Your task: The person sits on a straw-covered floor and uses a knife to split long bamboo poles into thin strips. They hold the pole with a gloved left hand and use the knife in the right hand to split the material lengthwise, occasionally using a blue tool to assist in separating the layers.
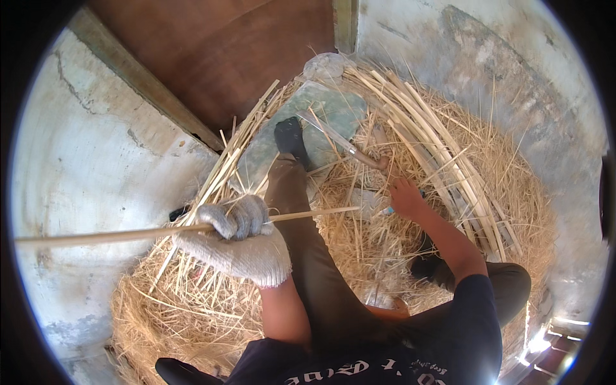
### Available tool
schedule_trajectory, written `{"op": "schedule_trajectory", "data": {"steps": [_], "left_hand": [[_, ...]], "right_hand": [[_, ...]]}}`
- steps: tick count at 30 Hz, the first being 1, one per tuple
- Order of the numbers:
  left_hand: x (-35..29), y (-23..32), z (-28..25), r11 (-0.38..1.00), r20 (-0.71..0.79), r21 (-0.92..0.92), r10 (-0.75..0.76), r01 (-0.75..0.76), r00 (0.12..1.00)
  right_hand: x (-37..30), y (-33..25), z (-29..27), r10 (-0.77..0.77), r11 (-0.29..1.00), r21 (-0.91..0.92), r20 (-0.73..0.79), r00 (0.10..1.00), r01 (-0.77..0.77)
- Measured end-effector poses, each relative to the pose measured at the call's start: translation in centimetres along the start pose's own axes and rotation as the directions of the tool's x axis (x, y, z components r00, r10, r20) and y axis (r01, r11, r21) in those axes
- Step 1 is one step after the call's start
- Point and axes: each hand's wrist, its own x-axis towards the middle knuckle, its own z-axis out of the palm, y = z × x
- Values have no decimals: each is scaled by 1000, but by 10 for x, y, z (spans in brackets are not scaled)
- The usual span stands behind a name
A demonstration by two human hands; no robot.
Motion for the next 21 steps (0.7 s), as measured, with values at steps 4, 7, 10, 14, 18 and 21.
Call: {"op": "schedule_trajectory", "data": {"steps": [4,7,10,14,18,21], "left_hand": [[1,-1,0,997,-21,-50,-58,57,998],[3,4,0,993,0,-67,-102,102,995],[4,4,0,986,-20,-105,-131,128,991],[5,6,-4,992,-4,-67,-107,107,994],[7,11,-8,996,15,-28,-79,80,997],[8,13,-13,995,10,-41,-87,87,996]], "right_hand": [[-46,-3,-14,-14,999,-34,170,985,20],[-48,-5,-17,-30,989,-136,232,972,63],[-42,-4,-11,-37,973,-210,275,961,98],[-14,-13,-15,49,957,-276,453,890,88],[-12,-5,-21,31,961,-263,410,912,85],[-22,14,-7,44,985,-171,310,950,10]]}}
